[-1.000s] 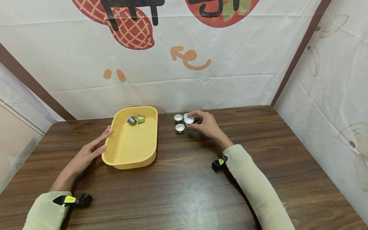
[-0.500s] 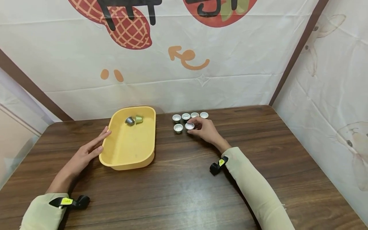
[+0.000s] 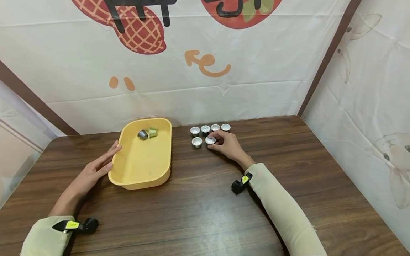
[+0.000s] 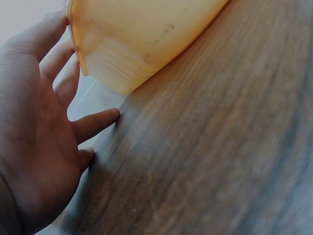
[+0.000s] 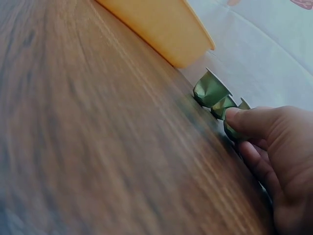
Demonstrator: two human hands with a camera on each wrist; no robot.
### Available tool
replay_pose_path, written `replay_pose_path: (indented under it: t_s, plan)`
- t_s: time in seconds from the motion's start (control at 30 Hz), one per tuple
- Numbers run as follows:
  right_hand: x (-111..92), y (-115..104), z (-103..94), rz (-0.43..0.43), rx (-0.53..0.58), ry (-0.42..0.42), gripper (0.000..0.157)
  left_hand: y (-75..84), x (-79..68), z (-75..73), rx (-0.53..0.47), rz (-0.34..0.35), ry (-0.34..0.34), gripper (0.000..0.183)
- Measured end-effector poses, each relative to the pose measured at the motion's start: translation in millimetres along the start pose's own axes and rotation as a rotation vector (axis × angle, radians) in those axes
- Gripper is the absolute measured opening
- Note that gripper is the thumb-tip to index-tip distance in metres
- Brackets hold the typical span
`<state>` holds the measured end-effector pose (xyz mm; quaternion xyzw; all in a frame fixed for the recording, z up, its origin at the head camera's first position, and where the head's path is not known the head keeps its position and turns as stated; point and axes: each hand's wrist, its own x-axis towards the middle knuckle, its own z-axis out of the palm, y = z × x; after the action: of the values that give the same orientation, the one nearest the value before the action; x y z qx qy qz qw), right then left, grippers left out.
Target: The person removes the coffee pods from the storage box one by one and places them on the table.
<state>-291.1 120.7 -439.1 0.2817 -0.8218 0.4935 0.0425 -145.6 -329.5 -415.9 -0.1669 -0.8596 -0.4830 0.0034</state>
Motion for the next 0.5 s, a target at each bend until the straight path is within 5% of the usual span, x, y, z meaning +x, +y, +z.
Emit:
replay_pose_path:
  t_s: [0.5]
  plan:
    - [0.8,2.5,2.5,-0.039,0.006,-0.007,0.030,3.6,-1.0,-0.5,-0.017,-0.012,-0.003,0.056]
